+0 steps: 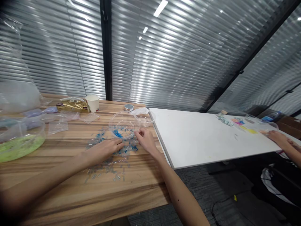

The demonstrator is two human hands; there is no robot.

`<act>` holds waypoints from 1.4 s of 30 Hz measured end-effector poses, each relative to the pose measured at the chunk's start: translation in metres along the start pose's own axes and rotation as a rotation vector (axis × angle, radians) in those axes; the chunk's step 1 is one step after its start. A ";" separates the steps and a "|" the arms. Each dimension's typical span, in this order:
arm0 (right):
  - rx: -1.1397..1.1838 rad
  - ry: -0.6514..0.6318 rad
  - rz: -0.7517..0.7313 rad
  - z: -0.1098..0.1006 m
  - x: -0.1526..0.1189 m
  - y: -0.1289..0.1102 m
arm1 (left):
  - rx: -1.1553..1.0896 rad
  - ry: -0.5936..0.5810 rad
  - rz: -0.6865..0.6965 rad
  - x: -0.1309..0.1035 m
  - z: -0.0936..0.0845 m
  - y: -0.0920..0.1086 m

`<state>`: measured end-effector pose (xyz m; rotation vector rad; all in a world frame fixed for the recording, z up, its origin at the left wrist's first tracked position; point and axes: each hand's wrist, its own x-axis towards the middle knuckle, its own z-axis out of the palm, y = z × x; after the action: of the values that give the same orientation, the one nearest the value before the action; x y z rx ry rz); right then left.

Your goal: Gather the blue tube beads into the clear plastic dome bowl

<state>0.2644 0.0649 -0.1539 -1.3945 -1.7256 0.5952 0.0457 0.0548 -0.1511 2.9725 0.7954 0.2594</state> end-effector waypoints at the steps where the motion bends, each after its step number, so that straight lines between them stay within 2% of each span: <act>1: 0.002 -0.003 -0.002 0.000 0.000 0.000 | 0.007 0.002 0.004 0.000 0.001 0.000; 10: 0.001 -0.007 0.006 0.000 0.000 0.000 | 0.089 -0.009 0.019 0.001 0.001 -0.001; 18: -0.002 0.002 0.005 0.000 0.000 0.000 | 0.071 0.012 0.021 0.001 -0.001 0.001; 27: 0.001 -0.005 0.014 0.001 0.000 0.000 | 0.113 -0.110 -0.023 0.004 -0.008 0.007; 35: -0.002 -0.006 0.008 0.000 0.000 -0.002 | 0.123 -0.141 -0.036 0.004 -0.007 0.005; 42: -0.003 -0.009 0.011 0.000 -0.001 -0.002 | 0.136 -0.123 -0.043 0.005 -0.008 0.008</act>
<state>0.2632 0.0638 -0.1525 -1.4066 -1.7282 0.6060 0.0527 0.0504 -0.1414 3.0548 0.8956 0.0203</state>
